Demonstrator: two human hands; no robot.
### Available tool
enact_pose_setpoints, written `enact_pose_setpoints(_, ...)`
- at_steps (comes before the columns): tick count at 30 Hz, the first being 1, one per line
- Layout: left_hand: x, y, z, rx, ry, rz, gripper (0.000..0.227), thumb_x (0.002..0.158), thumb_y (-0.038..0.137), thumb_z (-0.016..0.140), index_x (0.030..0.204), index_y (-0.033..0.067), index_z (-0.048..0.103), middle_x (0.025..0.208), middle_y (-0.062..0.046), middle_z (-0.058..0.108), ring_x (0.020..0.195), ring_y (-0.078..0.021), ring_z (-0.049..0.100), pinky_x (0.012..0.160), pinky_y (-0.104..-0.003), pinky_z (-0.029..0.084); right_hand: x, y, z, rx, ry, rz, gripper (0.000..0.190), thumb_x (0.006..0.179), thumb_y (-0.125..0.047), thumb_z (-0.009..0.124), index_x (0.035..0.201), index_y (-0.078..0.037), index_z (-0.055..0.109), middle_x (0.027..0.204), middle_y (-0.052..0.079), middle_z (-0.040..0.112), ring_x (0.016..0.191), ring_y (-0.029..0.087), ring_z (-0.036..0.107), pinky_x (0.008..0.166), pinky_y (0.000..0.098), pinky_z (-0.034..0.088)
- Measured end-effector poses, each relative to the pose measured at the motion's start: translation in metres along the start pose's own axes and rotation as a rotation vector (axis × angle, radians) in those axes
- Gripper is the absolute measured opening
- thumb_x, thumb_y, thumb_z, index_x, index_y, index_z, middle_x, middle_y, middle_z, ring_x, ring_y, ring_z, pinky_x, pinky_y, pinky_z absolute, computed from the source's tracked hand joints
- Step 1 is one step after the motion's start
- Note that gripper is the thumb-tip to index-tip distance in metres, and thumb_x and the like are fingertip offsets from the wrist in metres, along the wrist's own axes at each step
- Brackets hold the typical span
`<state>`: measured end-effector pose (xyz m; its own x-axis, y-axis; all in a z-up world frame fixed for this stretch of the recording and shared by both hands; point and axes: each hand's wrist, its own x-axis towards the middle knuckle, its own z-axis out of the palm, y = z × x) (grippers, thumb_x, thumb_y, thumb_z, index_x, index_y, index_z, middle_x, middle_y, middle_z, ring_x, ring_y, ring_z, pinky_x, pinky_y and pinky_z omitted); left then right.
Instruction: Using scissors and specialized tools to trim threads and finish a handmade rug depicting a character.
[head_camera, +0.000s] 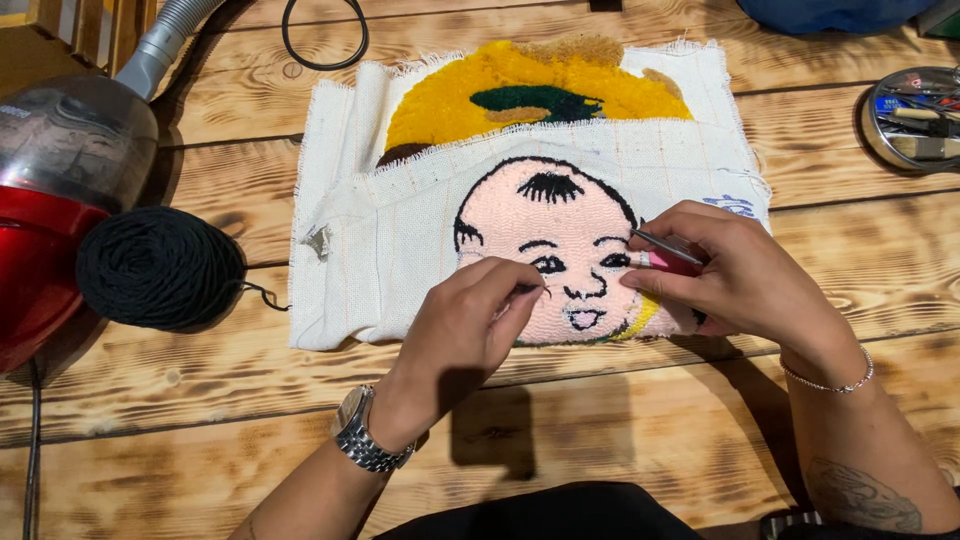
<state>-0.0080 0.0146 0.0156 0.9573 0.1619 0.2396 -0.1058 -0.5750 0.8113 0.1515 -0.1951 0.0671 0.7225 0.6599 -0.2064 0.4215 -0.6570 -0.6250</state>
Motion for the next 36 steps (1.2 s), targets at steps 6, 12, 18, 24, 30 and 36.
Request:
enact_pose_setpoints(6, -0.004, -0.008, 0.014, 0.055, -0.010, 0.277, 0.019, 0.094, 0.010, 0.070, 0.112, 0.0042, 0.070, 0.104, -0.012, 0.072, 0.096, -0.0295, 0.067, 0.084, -0.039, 0.055, 0.001, 0.004, 0.002, -0.008, 0.025, -0.077, 0.038, 0.074, -0.025, 0.083, 0.105, -0.006, 0.075, 0.087, 0.006, 0.070, 0.066, 0.014, 0.070, 0.046, 0.0299, 0.056)
enact_pose_setpoints(12, 0.000, -0.007, 0.023, 0.169, -0.082, 0.311, 0.028, 0.093, 0.016, 0.072, 0.116, -0.0001, 0.070, 0.105, -0.014, 0.070, 0.097, -0.0290, 0.064, 0.085, -0.039, 0.053, 0.002, 0.018, 0.004, -0.032, 0.044, -0.191, 0.037, 0.076, -0.026, 0.084, 0.105, -0.005, 0.075, 0.089, 0.006, 0.071, 0.069, 0.012, 0.072, 0.054, 0.0280, 0.056)
enact_pose_setpoints(18, 0.000, -0.013, 0.032, 0.229, -0.129, 0.298, 0.016, 0.099, 0.011, 0.066, 0.111, 0.0021, 0.071, 0.100, -0.011, 0.070, 0.094, -0.0238, 0.065, 0.085, -0.036, 0.055, 0.000, -0.001, 0.000, -0.036, 0.003, -0.004, 0.038, 0.076, -0.030, 0.085, 0.106, -0.007, 0.075, 0.090, 0.006, 0.071, 0.069, 0.015, 0.072, 0.052, 0.0327, 0.056)
enact_pose_setpoints(24, 0.004, -0.010, 0.017, 0.006, 0.022, 0.259, 0.011, 0.099, 0.014, 0.068, 0.104, 0.0038, 0.071, 0.095, -0.009, 0.072, 0.086, -0.0220, 0.068, 0.076, -0.034, 0.054, 0.002, 0.016, 0.003, -0.050, 0.038, -0.162, 0.039, 0.076, -0.027, 0.084, 0.106, -0.004, 0.075, 0.092, 0.006, 0.071, 0.073, 0.014, 0.072, 0.059, 0.0302, 0.057)
enact_pose_setpoints(30, 0.025, -0.002, -0.021, -0.069, 0.031, -0.026, 0.018, 0.095, 0.017, 0.071, 0.105, 0.0032, 0.075, 0.086, -0.009, 0.075, 0.069, -0.0176, 0.071, 0.063, -0.031, 0.054, 0.001, 0.007, 0.002, -0.039, 0.040, -0.123, 0.039, 0.074, -0.025, 0.084, 0.106, -0.005, 0.074, 0.088, 0.007, 0.071, 0.070, 0.015, 0.071, 0.058, 0.0312, 0.056)
enact_pose_setpoints(36, 0.086, -0.052, -0.044, -0.205, 0.005, -0.123, 0.016, 0.094, 0.014, 0.069, 0.101, 0.0012, 0.074, 0.084, -0.010, 0.079, 0.076, -0.0141, 0.077, 0.068, -0.028, 0.060, 0.004, 0.013, 0.002, -0.051, 0.071, -0.181, 0.038, 0.072, -0.025, 0.085, 0.103, -0.006, 0.076, 0.085, 0.007, 0.071, 0.071, 0.018, 0.070, 0.064, 0.0319, 0.055)
